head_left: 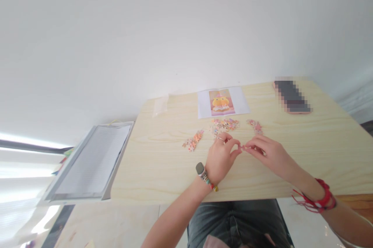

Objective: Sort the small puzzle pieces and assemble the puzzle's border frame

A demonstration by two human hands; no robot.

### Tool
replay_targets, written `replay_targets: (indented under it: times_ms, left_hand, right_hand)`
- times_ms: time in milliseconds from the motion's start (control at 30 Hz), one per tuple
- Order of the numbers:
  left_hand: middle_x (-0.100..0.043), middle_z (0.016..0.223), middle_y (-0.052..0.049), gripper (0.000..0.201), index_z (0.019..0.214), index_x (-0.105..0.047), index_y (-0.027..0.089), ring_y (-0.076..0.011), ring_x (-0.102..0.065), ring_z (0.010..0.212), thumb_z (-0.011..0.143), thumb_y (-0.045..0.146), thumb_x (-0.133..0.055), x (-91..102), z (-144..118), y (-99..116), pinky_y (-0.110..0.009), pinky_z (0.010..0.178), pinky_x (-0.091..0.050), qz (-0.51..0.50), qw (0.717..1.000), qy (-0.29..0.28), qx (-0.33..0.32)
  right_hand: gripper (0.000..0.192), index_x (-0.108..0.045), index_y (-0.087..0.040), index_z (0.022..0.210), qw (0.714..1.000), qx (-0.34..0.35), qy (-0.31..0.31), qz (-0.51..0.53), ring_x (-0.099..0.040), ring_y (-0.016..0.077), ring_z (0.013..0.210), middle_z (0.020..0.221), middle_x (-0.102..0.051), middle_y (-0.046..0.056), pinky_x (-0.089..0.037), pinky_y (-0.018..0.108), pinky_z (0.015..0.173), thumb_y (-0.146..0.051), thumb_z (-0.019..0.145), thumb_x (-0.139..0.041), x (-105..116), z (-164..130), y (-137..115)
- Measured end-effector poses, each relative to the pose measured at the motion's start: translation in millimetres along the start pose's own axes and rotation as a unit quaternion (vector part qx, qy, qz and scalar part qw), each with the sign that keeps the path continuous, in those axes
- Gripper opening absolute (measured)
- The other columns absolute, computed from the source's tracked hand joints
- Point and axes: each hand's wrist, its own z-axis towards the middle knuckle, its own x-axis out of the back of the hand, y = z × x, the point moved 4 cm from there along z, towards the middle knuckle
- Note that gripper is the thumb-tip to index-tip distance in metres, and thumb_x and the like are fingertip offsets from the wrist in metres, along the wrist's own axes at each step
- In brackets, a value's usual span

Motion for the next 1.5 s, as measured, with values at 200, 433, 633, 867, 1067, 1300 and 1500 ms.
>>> replay_targets:
  times_ms: [200, 433, 633, 867, 1067, 1300, 1500]
  left_hand:
    - [-0.052, 0.089, -0.003, 0.012, 0.090, -0.060, 0.020, -0.0164, -0.053, 0.083, 0.078, 0.022, -0.062, -14.2, 25, 9, -0.030, 0.072, -0.048, 0.027, 0.999, -0.024, -0.007]
    - [-0.051, 0.094, -0.004, 0.014, 0.095, -0.058, 0.020, -0.0183, -0.052, 0.088, 0.081, 0.022, -0.056, -52.7, 62, 16, -0.030, 0.072, -0.048, 0.091, 0.992, -0.088, -0.017]
    - [-0.051, 0.098, -0.006, 0.018, 0.099, -0.055, 0.019, -0.0191, -0.052, 0.089, 0.081, 0.020, -0.056, -59.1, 73, 16, -0.029, 0.071, -0.048, 0.139, 0.985, -0.098, -0.021]
    - [-0.050, 0.098, -0.005, 0.025, 0.100, -0.056, 0.019, -0.0177, -0.053, 0.088, 0.076, 0.015, -0.061, 2.6, 31, -21, -0.032, 0.074, -0.049, 0.146, 0.988, -0.025, 0.051]
    - [-0.053, 0.095, -0.004, 0.019, 0.096, -0.060, 0.019, -0.0184, -0.055, 0.087, 0.077, 0.018, -0.061, 34.1, -9, -50, -0.031, 0.072, -0.049, 0.198, 0.971, 0.007, 0.131]
    - [-0.054, 0.096, -0.004, 0.012, 0.091, -0.062, 0.021, -0.0176, -0.054, 0.088, 0.080, 0.021, -0.059, 24.8, -6, -50, -0.029, 0.072, -0.047, 0.217, 0.963, -0.020, 0.156]
    - [-0.055, 0.091, -0.003, 0.011, 0.089, -0.064, 0.021, -0.0164, -0.053, 0.084, 0.082, 0.020, -0.055, 19.2, 2, -49, -0.027, 0.071, -0.045, 0.200, 0.967, -0.048, 0.150]
  right_hand:
    - [0.024, -0.062, -0.022, 0.085, 0.995, 0.020, 0.062, -0.071, -0.058, 0.0172, 0.076, 0.085, -0.062, 0.006, -0.045, 0.030, 0.070, -0.032, 0.089, -0.041, 9, -5, 14]
    - [0.029, -0.064, -0.021, 0.083, 0.988, -0.001, 0.096, -0.121, -0.058, 0.0188, 0.075, 0.082, -0.061, 0.007, -0.045, 0.033, 0.069, -0.037, 0.088, -0.039, 21, 0, 57]
    - [0.030, -0.063, -0.019, 0.080, 0.981, -0.029, 0.090, -0.171, -0.056, 0.0190, 0.071, 0.077, -0.058, 0.007, -0.044, 0.033, 0.066, -0.034, 0.088, -0.038, 24, 7, 77]
    - [0.027, -0.063, -0.020, 0.088, 0.980, -0.026, 0.107, -0.167, -0.057, 0.0206, 0.079, 0.085, -0.060, 0.008, -0.044, 0.034, 0.070, -0.030, 0.089, -0.037, 24, 3, 62]
    - [0.023, -0.062, -0.021, 0.086, 0.988, 0.067, 0.033, -0.137, -0.058, 0.0190, 0.084, 0.088, -0.060, 0.006, -0.045, 0.031, 0.073, -0.022, 0.088, -0.039, -14, 19, 6]
    - [0.014, -0.061, -0.017, 0.084, 0.978, 0.098, -0.021, -0.182, -0.058, 0.0160, 0.074, 0.088, -0.059, 0.006, -0.045, 0.027, 0.062, -0.017, 0.084, -0.046, -57, 56, -17]
    - [0.022, -0.061, -0.016, 0.076, 0.956, 0.169, 0.017, -0.240, -0.057, 0.0161, 0.072, 0.079, -0.059, 0.006, -0.043, 0.027, 0.060, -0.017, 0.088, -0.043, -64, 60, -14]
